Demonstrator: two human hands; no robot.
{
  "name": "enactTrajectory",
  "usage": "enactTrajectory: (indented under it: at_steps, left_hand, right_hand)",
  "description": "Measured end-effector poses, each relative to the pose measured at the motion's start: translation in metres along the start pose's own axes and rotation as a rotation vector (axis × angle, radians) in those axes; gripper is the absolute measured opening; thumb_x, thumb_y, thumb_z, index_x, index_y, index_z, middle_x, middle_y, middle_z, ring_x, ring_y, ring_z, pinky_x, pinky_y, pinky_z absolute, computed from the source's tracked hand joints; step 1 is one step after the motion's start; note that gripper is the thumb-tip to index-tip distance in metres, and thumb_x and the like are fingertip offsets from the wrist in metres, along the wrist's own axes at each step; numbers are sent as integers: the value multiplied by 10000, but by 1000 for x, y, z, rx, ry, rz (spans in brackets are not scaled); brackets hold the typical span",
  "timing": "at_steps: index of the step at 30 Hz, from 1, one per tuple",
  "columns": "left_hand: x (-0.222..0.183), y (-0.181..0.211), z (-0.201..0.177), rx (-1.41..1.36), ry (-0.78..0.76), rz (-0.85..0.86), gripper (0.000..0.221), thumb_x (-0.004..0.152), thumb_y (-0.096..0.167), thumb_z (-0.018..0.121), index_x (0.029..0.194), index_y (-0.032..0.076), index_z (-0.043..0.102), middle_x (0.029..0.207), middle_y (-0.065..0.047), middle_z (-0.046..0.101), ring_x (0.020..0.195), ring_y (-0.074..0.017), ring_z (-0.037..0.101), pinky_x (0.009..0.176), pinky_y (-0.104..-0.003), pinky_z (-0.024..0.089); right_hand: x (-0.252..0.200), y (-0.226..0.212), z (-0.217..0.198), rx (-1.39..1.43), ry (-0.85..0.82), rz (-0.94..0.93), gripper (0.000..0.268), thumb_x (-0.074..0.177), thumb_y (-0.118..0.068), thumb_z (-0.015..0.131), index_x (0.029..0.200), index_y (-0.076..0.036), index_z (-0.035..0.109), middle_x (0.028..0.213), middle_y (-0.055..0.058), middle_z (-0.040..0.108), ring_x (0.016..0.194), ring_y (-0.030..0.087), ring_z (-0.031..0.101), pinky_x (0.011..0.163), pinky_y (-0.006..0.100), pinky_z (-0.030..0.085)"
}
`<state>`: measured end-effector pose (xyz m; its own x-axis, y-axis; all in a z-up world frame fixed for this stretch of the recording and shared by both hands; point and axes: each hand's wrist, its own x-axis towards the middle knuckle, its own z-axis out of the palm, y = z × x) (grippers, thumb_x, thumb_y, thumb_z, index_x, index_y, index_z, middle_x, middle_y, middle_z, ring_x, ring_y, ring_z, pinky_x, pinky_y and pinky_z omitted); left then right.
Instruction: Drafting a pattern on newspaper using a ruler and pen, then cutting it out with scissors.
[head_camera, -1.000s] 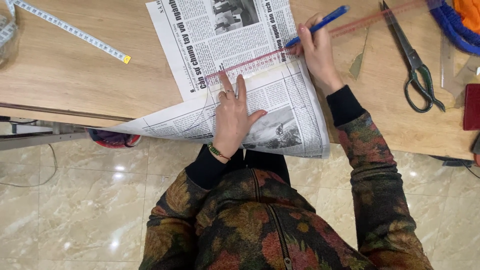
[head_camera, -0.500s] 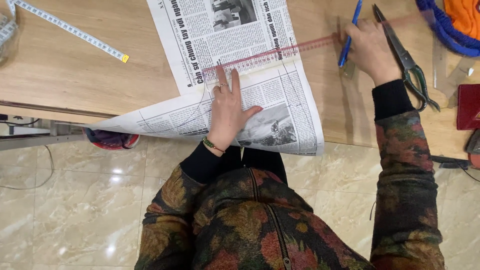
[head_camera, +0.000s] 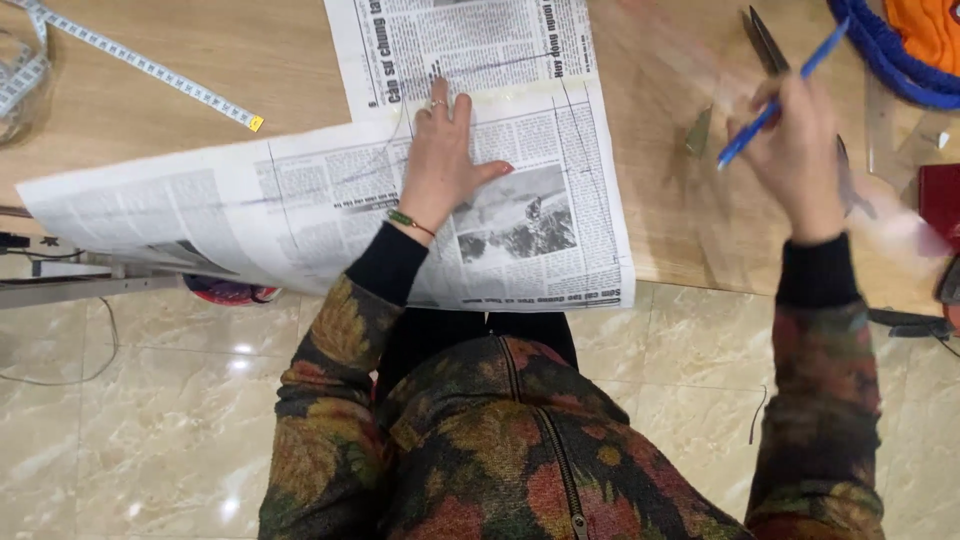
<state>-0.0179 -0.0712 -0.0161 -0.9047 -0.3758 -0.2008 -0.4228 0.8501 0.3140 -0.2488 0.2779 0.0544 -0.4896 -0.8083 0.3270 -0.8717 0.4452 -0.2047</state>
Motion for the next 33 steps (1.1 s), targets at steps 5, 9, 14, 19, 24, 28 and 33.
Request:
enactTrajectory:
  at_steps: [5,9,14,19,24,28,33]
  left_hand:
    - [14,-13,7,-37,93,91,1060,815,744,806,1451,9,383,1601,-306,205,1204,-445,539,1020,-469,486]
    - [13,-4,24,12,259,41,954,837,677,841,1388,-2,459,1577,-299,261,985,-373,606,752,-397,579]
    - [18,51,34,7,263,99,824,951,637,696,1420,1,464,1549,-298,323,973,-320,655,775,-337,605]
    - [25,70,47,-161,165,258,945,935,707,703,1602,163,313,1657,-186,191,1177,-369,573,924,-446,561]
    - [32,63,46,-114,137,205,1002,874,657,812,1577,109,352,1645,-166,244,1310,-423,501,1092,-495,473]
    - [41,56,55,-101,135,222,1047,880,704,803,1600,114,323,1672,-160,159,1318,-465,490,1030,-494,517]
    - [46,57,53,-61,147,266,1032,902,685,802,1592,82,327,1690,-71,153,1231,-413,544,871,-407,583]
  right_hand:
    - [-87,-67,18,253,49,361,248,1038,-61,818,1052,-48,571,979,97,537,840,220,498,758,344,403]
    - [-167,-121,47,573,107,607,301,909,-35,820,1035,-82,550,1002,64,557,824,144,577,689,258,484]
    - [-200,-197,53,583,-6,761,258,924,-40,743,1097,-56,552,1094,102,552,779,153,521,664,242,503]
    - [-200,-215,59,523,0,712,285,905,-97,775,1067,-87,541,1141,119,555,714,148,556,656,278,498]
    - [-193,-224,63,557,-31,616,271,913,-103,761,1060,-84,533,1209,175,572,1231,288,599,825,343,515]
    - [-184,-229,57,601,0,589,245,925,-98,742,1036,-105,524,1267,169,587,1339,314,560,973,395,493]
    - [-187,-229,56,568,-45,592,233,938,-161,727,1069,-145,535,1456,179,529,1372,346,541,1034,438,476]
